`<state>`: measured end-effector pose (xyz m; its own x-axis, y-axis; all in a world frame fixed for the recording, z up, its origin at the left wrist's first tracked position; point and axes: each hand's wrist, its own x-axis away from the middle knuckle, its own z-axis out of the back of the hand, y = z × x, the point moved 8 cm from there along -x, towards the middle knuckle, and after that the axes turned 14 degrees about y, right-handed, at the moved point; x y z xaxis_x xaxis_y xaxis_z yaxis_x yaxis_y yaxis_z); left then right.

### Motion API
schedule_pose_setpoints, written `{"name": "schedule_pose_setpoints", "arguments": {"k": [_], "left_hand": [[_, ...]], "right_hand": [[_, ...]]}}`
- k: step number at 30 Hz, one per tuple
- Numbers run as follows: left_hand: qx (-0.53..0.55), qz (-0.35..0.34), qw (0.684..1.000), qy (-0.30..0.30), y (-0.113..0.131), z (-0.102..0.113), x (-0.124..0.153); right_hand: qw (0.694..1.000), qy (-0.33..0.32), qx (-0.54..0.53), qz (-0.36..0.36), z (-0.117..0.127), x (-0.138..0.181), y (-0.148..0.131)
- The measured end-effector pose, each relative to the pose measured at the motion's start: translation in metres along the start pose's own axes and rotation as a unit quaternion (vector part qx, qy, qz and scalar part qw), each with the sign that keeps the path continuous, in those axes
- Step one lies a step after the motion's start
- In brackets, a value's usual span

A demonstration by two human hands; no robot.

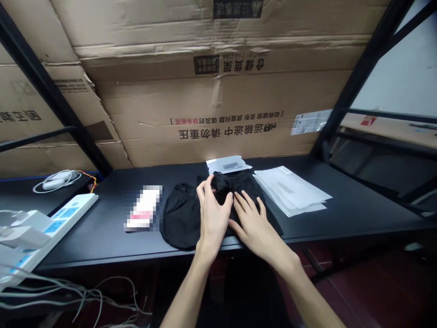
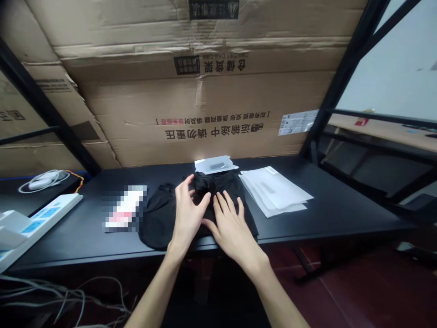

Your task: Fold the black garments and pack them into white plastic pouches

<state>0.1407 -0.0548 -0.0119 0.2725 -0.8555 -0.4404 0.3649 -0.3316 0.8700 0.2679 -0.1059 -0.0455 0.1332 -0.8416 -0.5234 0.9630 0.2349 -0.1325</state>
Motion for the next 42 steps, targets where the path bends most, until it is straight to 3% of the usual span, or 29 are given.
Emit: {"name": "schedule_pose_setpoints", "arguments": {"k": [4,8,12,16,20,22,25,29,32,35,39,42], "left_hand": [[-0.036,0.044,0.998,0.021,-0.013,-0.023,0.000],[-0.051,-0.022,0.998,-0.001,-0.008,-0.038,0.005],[-0.035,-0.120,0.989,-0.074,0.014,-0.053,0.015],[-0.079,-0.215,0.958,-0.171,0.034,-0.073,0.028],[-0.124,-0.263,0.927,-0.236,0.037,-0.083,0.038],[-0.150,-0.268,0.919,-0.246,0.034,-0.083,0.041],[-0.172,-0.266,0.916,-0.247,0.029,-0.081,0.039],[-0.171,-0.269,0.909,-0.269,0.026,-0.080,0.033],[-0.150,-0.267,0.908,-0.285,0.026,-0.078,0.029],[-0.131,-0.257,0.914,-0.286,0.026,-0.071,0.027],[-0.109,-0.245,0.925,-0.269,0.026,-0.052,0.022],[-0.101,-0.245,0.932,-0.249,0.027,-0.036,0.017]], "right_hand": [[1.000,-0.005,-0.006,0.011,-0.002,0.003,0.002],[0.999,-0.027,-0.020,0.011,0.005,0.003,0.003],[0.996,-0.056,-0.065,0.016,0.026,0.008,0.006],[0.989,-0.087,-0.110,0.035,0.053,0.022,0.020],[0.981,-0.109,-0.156,-0.033,0.072,0.033,0.056],[0.976,-0.098,-0.171,-0.098,0.078,0.033,0.078],[0.967,-0.025,-0.160,-0.195,0.084,0.026,0.108],[0.936,0.040,-0.200,-0.287,0.066,0.016,0.125],[0.923,0.051,-0.236,-0.301,0.048,0.009,0.121],[0.923,0.080,-0.226,-0.300,0.049,0.006,0.122],[0.936,0.153,-0.072,-0.309,0.076,0.003,0.144],[0.943,0.132,0.010,-0.305,0.080,-0.007,0.161]]}}
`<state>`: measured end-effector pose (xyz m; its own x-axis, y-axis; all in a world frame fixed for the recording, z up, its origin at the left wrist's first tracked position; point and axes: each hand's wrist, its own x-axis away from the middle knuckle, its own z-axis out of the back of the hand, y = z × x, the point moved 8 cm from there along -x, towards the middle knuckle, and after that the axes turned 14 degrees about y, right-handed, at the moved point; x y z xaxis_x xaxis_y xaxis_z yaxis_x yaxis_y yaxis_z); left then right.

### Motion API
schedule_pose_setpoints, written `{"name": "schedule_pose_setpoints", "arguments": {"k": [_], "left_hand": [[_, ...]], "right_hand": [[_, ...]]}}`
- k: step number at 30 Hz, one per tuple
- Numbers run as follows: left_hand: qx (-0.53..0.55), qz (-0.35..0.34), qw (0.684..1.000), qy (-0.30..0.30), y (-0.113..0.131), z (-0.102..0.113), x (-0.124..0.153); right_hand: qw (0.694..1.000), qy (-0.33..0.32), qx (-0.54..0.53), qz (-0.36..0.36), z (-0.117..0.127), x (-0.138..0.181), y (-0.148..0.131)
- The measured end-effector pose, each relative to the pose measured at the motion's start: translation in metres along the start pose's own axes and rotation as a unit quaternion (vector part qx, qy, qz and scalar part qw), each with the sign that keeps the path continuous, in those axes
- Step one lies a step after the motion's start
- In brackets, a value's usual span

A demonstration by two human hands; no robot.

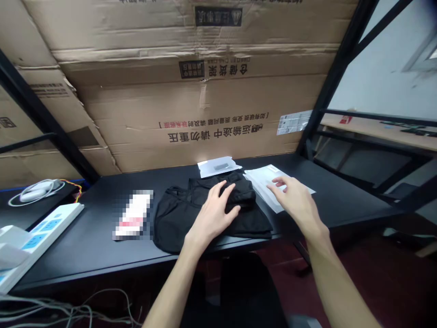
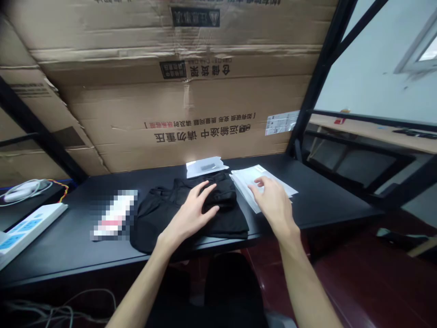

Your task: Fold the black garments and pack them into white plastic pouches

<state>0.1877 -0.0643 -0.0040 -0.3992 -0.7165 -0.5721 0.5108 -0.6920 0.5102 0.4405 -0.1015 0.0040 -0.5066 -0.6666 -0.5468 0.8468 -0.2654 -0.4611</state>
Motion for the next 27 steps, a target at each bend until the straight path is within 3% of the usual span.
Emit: {"name": "schedule_pose_setpoints", "arguments": {"k": [8,13,17,20,23,27], "left_hand": [[-0.012,0.010,0.998,0.055,-0.018,0.038,0.009],[-0.007,0.033,0.997,0.073,-0.029,0.060,0.015],[-0.003,0.021,0.996,0.090,-0.025,0.073,0.006],[0.000,-0.018,0.993,0.115,-0.014,0.081,-0.012],[-0.010,-0.063,0.985,0.163,-0.002,0.092,-0.035],[-0.102,-0.107,0.966,0.214,0.006,0.099,-0.052]], "right_hand": [[0.994,-0.077,0.076,0.005,-0.030,-0.018,0.004],[0.993,-0.066,0.097,-0.004,-0.019,-0.020,0.002],[0.994,-0.016,0.106,0.018,0.000,-0.035,-0.008],[0.990,0.045,0.094,0.100,0.014,-0.052,-0.036],[0.970,0.100,0.046,0.215,0.021,-0.057,-0.083],[0.921,0.097,-0.036,0.376,0.004,-0.023,-0.151]]}}
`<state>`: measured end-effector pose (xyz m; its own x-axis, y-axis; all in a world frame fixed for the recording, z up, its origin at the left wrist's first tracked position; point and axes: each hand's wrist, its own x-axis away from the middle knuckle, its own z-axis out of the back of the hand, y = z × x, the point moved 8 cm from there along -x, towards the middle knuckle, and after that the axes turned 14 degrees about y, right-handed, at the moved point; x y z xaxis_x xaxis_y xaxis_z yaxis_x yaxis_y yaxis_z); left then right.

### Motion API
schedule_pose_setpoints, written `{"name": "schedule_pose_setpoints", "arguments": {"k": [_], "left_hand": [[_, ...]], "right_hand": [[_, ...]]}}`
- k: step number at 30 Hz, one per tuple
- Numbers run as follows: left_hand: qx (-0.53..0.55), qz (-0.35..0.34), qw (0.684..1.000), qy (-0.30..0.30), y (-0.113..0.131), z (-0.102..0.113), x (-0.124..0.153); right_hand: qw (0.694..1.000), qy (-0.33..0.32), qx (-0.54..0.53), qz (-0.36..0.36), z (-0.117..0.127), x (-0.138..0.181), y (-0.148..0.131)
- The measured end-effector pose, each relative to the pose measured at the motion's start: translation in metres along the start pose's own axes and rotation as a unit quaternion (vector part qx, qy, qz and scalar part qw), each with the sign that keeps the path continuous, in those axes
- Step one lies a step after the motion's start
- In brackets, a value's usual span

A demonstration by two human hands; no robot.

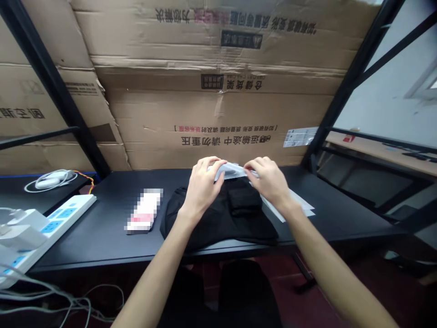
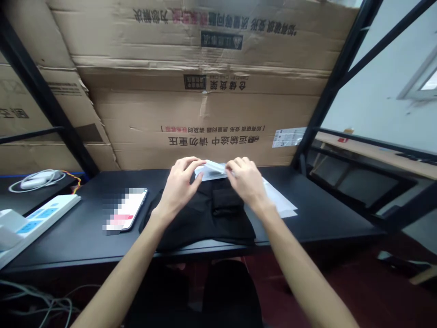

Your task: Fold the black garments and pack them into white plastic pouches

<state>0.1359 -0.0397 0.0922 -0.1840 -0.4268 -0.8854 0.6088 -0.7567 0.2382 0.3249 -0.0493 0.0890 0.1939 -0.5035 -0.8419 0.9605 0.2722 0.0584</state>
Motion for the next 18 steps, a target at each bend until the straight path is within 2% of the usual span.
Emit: {"name": "schedule_pose_setpoints", "arguments": {"k": [3,6,8,10,11,12,14,16,17,18], "left_hand": [[-0.071,-0.040,0.996,-0.048,-0.003,-0.008,0.011],[-0.106,-0.039,0.986,-0.123,-0.013,-0.017,0.033],[-0.106,-0.031,0.981,-0.157,-0.018,-0.021,0.044],[-0.100,-0.034,0.979,-0.174,-0.019,-0.025,0.048],[-0.096,-0.042,0.978,-0.180,-0.017,-0.028,0.049],[-0.090,-0.053,0.977,-0.188,-0.014,-0.031,0.049],[-0.073,-0.079,0.973,-0.205,-0.006,-0.040,0.050],[-0.049,-0.106,0.969,-0.218,0.003,-0.049,0.053],[-0.038,-0.117,0.967,-0.223,0.008,-0.053,0.054],[-0.029,-0.128,0.965,-0.228,0.012,-0.057,0.057]], "right_hand": [[0.997,-0.020,-0.052,0.057,-0.019,0.010,-0.046],[0.991,-0.048,-0.122,0.040,-0.028,0.025,-0.067],[0.981,-0.034,-0.187,-0.036,-0.021,0.034,-0.063],[0.946,0.004,-0.270,-0.178,-0.004,0.045,-0.046],[0.909,0.019,-0.318,-0.268,0.005,0.055,-0.035],[0.853,0.019,-0.376,-0.361,0.010,0.068,-0.026],[0.688,-0.023,-0.500,-0.525,0.014,0.099,-0.025],[0.524,-0.056,-0.564,-0.636,0.020,0.128,-0.035],[0.459,-0.065,-0.575,-0.675,0.023,0.139,-0.040],[0.409,-0.068,-0.576,-0.704,0.024,0.148,-0.045]]}}
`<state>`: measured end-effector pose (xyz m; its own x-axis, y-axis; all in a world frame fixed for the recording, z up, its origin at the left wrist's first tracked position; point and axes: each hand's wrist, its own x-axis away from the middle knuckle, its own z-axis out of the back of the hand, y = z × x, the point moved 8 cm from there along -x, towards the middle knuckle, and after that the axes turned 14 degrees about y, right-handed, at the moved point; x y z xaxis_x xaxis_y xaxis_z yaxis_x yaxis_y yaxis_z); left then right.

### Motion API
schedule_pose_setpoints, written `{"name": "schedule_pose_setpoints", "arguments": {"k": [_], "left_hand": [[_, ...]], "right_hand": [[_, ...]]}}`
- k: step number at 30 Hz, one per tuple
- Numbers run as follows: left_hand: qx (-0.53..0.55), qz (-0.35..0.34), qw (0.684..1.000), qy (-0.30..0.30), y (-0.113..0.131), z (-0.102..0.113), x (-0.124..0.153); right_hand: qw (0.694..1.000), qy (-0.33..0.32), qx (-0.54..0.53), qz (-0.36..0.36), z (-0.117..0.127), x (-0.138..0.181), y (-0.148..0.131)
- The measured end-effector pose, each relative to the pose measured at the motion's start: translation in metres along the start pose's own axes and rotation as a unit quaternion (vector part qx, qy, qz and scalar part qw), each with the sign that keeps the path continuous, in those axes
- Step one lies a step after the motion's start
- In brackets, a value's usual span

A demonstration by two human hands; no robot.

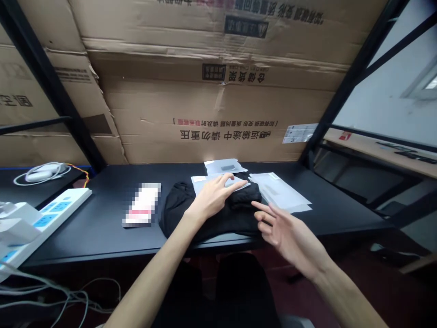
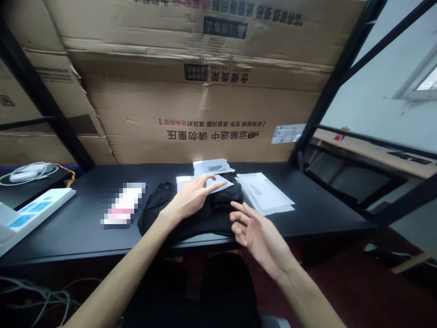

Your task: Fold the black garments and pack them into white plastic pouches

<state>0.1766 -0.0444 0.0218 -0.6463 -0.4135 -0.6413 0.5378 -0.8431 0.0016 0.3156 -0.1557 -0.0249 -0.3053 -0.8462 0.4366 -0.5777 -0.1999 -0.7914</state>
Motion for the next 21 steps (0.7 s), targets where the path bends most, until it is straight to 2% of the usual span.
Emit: {"name": "schedule_pose_setpoints", "arguments": {"k": [2,5,8,13,17,21], "left_hand": [[0.007,-0.013,1.000,-0.018,0.007,-0.009,0.000],[0.004,0.001,0.999,-0.043,0.012,-0.018,0.001],[-0.001,0.017,0.999,-0.035,0.016,-0.021,-0.001],[-0.029,-0.014,0.999,-0.037,0.026,-0.033,-0.009],[-0.051,-0.016,0.998,-0.044,0.026,-0.043,-0.017],[-0.050,-0.002,0.998,-0.041,0.020,-0.043,-0.023]], "right_hand": [[0.997,0.022,-0.040,-0.059,0.005,0.002,0.011],[0.991,0.028,-0.080,-0.100,0.002,-0.003,0.020],[0.988,0.016,-0.109,-0.109,-0.003,-0.008,0.024],[0.985,0.002,-0.131,-0.116,-0.006,-0.010,0.030],[0.983,-0.002,-0.127,-0.134,-0.005,-0.011,0.033],[0.978,-0.013,-0.147,-0.148,-0.002,-0.009,0.034]]}}
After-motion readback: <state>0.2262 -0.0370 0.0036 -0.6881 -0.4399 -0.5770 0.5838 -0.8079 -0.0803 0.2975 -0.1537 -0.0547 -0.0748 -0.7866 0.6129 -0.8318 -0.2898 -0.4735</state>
